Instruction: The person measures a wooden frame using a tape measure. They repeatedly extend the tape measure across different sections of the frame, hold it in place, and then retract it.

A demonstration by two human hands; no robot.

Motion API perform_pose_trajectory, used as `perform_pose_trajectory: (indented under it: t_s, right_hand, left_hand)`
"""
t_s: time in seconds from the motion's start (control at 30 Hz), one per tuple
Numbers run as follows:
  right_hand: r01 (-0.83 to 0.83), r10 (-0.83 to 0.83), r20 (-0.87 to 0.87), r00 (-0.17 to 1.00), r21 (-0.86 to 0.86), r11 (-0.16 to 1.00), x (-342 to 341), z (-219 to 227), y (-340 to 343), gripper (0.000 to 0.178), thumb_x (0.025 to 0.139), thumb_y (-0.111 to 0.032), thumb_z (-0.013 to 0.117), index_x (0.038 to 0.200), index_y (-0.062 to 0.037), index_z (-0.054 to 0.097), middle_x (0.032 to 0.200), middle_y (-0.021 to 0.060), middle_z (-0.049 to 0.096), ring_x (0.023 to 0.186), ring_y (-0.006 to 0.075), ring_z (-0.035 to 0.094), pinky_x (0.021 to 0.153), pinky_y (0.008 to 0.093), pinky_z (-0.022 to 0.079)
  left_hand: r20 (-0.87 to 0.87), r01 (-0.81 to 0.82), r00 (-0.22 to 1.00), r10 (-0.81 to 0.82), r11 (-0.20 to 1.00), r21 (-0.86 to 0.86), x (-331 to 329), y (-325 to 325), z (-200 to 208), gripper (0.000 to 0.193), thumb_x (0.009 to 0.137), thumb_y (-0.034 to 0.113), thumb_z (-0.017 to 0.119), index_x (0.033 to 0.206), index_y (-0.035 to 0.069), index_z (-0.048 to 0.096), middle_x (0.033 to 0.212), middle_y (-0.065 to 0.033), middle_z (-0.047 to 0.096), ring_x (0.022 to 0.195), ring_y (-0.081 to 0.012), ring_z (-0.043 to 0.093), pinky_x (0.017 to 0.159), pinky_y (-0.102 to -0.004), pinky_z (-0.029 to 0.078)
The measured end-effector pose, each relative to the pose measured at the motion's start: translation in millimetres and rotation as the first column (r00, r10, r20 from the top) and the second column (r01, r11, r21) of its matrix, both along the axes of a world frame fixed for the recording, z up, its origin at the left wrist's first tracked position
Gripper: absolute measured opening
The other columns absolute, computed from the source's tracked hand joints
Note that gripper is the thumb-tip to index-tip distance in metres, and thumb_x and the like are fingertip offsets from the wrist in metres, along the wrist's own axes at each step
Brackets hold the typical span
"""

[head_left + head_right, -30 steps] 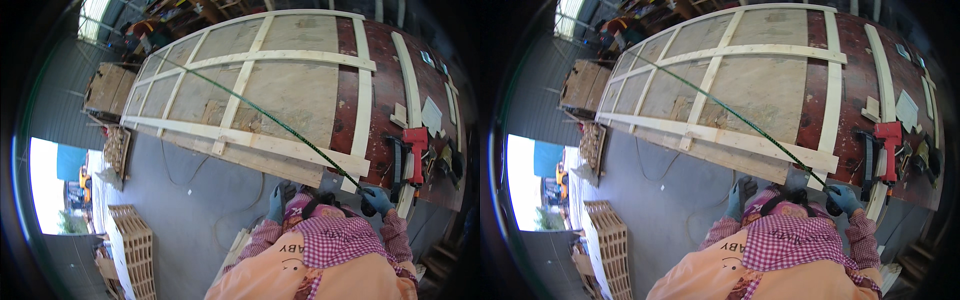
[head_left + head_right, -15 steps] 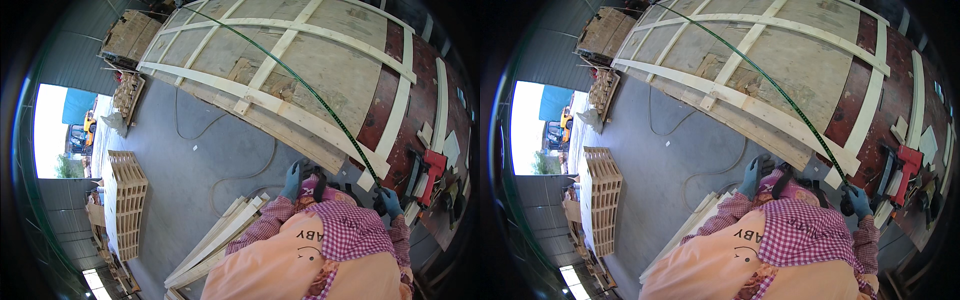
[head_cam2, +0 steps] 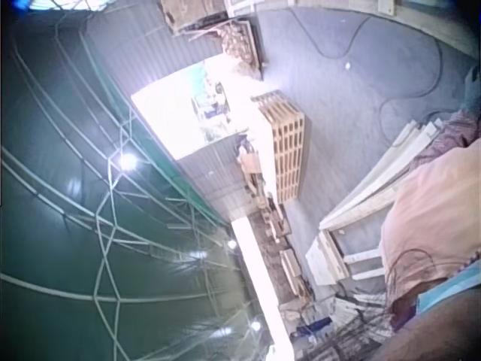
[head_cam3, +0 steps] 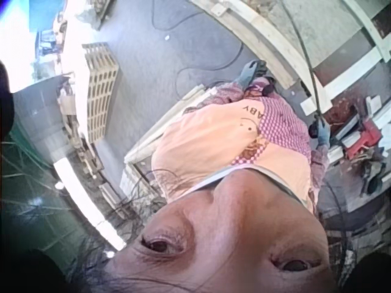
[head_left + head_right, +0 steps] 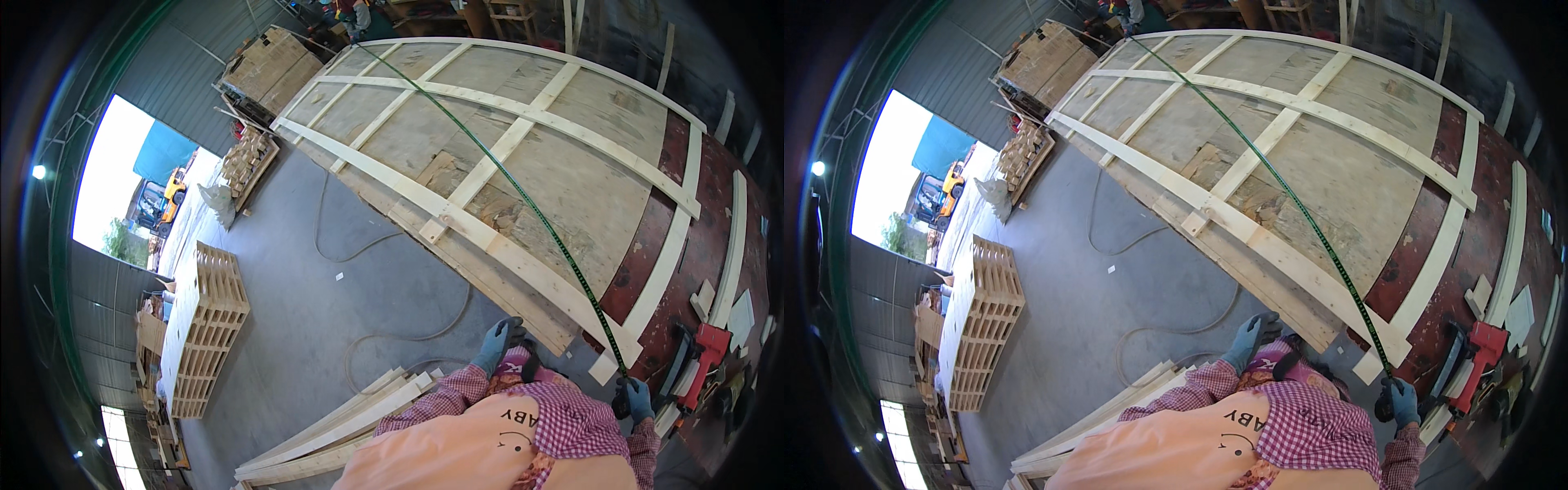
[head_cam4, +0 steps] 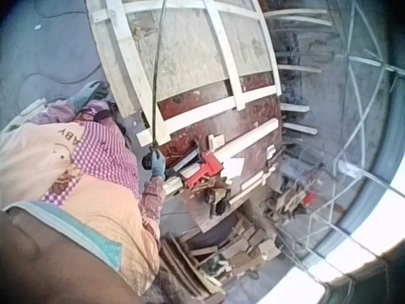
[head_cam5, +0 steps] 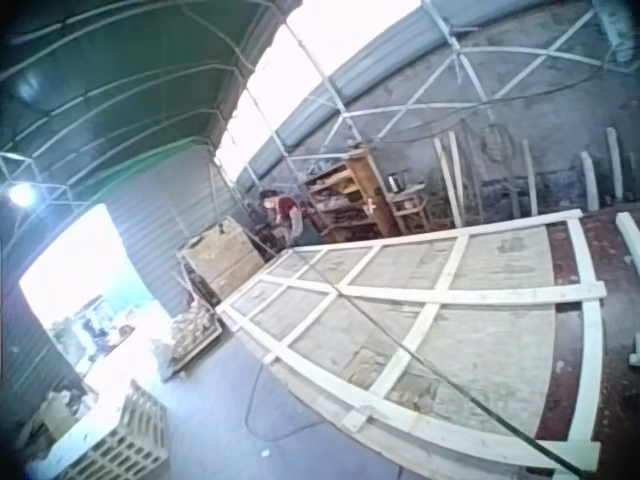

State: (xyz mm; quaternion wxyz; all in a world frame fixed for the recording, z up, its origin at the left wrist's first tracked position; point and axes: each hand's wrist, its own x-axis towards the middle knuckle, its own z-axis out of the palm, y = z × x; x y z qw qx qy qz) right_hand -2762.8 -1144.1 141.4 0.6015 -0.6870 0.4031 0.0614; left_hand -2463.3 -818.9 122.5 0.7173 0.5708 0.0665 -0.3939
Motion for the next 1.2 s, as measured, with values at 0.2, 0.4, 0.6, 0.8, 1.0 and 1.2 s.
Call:
perform_pose_trajectory:
  t_s: [0.2,0.4,0.6,0.8,1.0,1.2]
  right_hand:
    - [-0.169,0.094,-0.163,0.982,-0.538,0.826,-39.7,-67.8,-20.4,0.032,0.088,-0.026,0.058,0.111,-0.0041,0.064,0.100,0.0168,0.066,0.097,0.0334,0.062,0.088,0.0398,0.047]
    - [-0.173,0.074,-0.171,0.983,-0.695,0.698,-3.2,-20.1,-14.9,0.035,0.087,-0.041,0.055,0.106,-0.0133,0.065,0.102,0.0146,0.066,0.095,0.0322,0.062,0.083,0.0415,0.049]
    - [-0.149,-0.015,-0.370,0.929,-0.413,0.899,-2.0,-27.9,-26.5,0.036,0.088,-0.046,0.052,0.107,-0.0188,0.065,0.103,0.0110,0.066,0.095,0.0308,0.062,0.084,0.0395,0.048]
    - [-0.161,-0.004,-0.438,0.899,-0.340,0.926,-4.4,-36.2,-43.8,0.038,0.091,-0.044,0.049,0.115,-0.0189,0.063,0.111,0.0083,0.065,0.101,0.0271,0.061,0.092,0.0368,0.046]
    - [-0.200,0.011,-0.482,0.876,-0.342,0.918,-23.0,-50.8,-44.4,0.039,0.091,-0.045,0.050,0.115,-0.0191,0.064,0.114,0.0091,0.063,0.105,0.0269,0.059,0.095,0.0375,0.044]
    - [-0.207,0.041,-0.455,0.889,-0.320,0.924,-23.4,-53.7,-49.4,0.041,0.090,-0.045,0.051,0.117,-0.0169,0.064,0.112,0.0102,0.064,0.101,0.0266,0.063,0.093,0.0375,0.046]
  left_hand:
    - [0.226,0.193,0.952,-0.208,0.978,0.084,22.4,-13.8,-34.0,0.044,0.100,0.035,0.041,0.128,0.003,0.051,0.109,-0.0125,0.064,0.097,-0.0213,0.062,0.085,-0.0337,0.049]
    - [0.316,0.164,0.929,-0.191,0.980,0.111,41.8,-20.9,-26.7,0.041,0.099,0.031,0.045,0.125,0.000,0.054,0.114,-0.0106,0.063,0.100,-0.0178,0.060,0.089,-0.0308,0.047]
    - [0.503,0.341,0.572,-0.648,0.746,0.572,49.1,-72.0,-24.1,0.032,0.096,0.015,0.050,0.122,-0.004,0.052,0.117,-0.0153,0.059,0.104,-0.0202,0.058,0.091,-0.0318,0.046]
    - [0.588,0.249,-0.015,-0.809,0.567,0.785,29.4,-145.4,-23.3,0.041,0.087,0.009,0.061,0.126,-0.001,0.051,0.129,-0.0185,0.049,0.123,-0.0336,0.043,0.102,-0.0420,0.035]
    - [0.666,0.077,-0.206,-0.717,0.667,0.741,23.2,-202.0,-52.0,0.053,0.085,0.019,0.065,0.131,0.001,0.046,0.136,-0.0200,0.043,0.130,-0.0370,0.034,0.107,-0.0458,0.027]
    - [0.677,0.038,-0.376,-0.633,0.720,0.693,30.3,-221.2,-72.4,0.068,0.084,0.021,0.067,0.140,0.001,0.033,0.143,-0.0214,0.033,0.133,-0.0387,0.027,0.109,-0.0489,0.022]
